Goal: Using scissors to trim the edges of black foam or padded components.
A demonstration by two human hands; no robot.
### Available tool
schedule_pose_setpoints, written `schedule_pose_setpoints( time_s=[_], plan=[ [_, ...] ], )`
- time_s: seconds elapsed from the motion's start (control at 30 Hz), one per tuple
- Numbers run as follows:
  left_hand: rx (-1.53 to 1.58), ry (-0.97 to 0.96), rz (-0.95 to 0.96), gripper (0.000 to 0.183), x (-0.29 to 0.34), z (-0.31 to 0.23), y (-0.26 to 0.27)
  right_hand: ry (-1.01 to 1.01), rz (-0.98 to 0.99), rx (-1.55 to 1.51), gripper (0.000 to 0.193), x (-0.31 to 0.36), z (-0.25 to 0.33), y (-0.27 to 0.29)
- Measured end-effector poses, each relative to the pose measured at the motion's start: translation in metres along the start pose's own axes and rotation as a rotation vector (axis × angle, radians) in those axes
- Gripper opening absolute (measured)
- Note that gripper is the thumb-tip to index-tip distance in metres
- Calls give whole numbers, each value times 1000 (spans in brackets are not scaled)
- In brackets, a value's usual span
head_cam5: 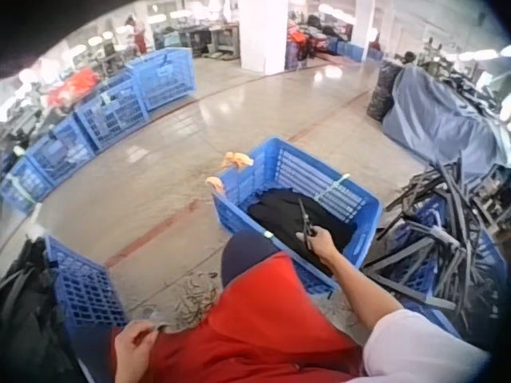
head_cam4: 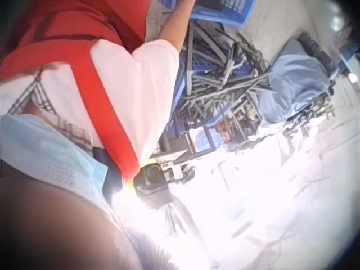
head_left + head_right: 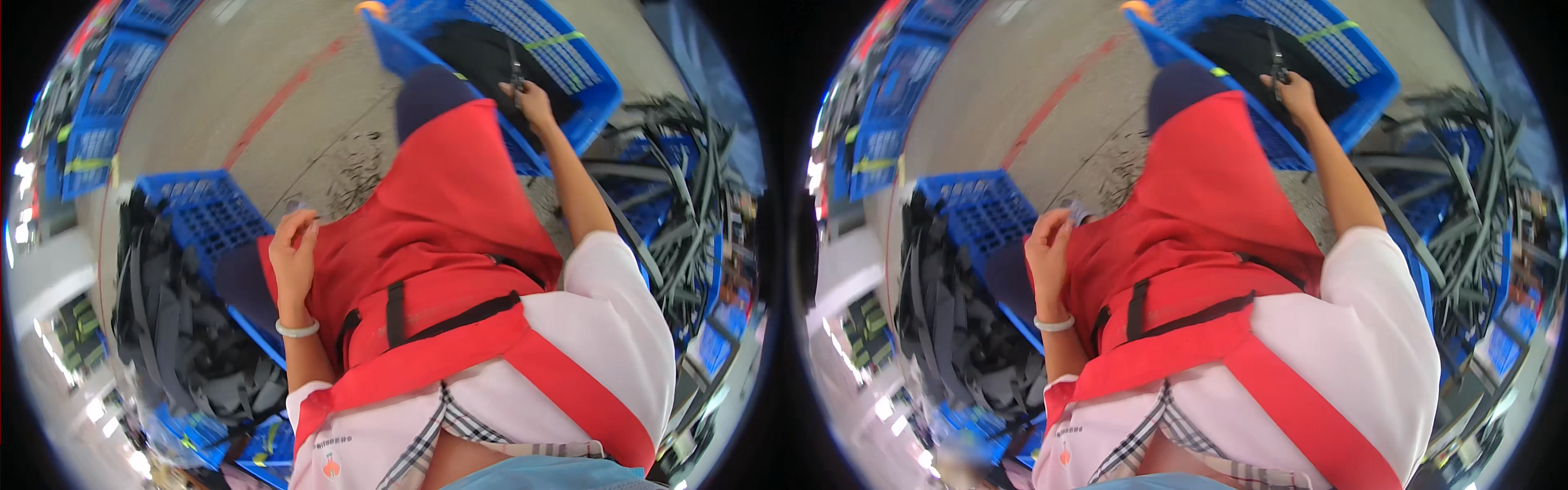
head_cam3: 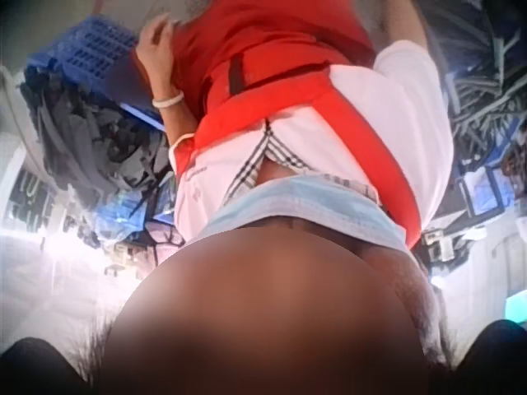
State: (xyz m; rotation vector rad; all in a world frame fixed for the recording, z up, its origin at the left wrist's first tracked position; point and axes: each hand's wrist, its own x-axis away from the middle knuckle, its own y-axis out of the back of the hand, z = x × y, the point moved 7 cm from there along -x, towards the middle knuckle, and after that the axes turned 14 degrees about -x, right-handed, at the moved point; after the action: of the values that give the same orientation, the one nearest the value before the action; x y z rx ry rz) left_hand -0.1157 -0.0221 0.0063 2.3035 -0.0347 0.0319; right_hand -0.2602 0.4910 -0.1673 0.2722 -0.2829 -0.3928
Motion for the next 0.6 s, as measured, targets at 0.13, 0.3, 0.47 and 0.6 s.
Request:
schedule_pose_setpoints(
  time_s=[0.13, 0.3, 0.47, 0.6],
  plan=[
    [278, 197, -127, 17, 16, 37, 51, -64, 309, -346, 21, 60, 110, -36],
    [419, 297, -327, 18, 52, 87, 91, 218, 385, -187, 33, 87, 194, -73],
    [482, 308, -419, 15, 67, 107, 89, 281, 315, -14, 30, 80, 178, -87],
    [352, 300, -395, 14, 56, 99, 87, 315, 202, -289, 31, 118, 158, -121]
  ],
)
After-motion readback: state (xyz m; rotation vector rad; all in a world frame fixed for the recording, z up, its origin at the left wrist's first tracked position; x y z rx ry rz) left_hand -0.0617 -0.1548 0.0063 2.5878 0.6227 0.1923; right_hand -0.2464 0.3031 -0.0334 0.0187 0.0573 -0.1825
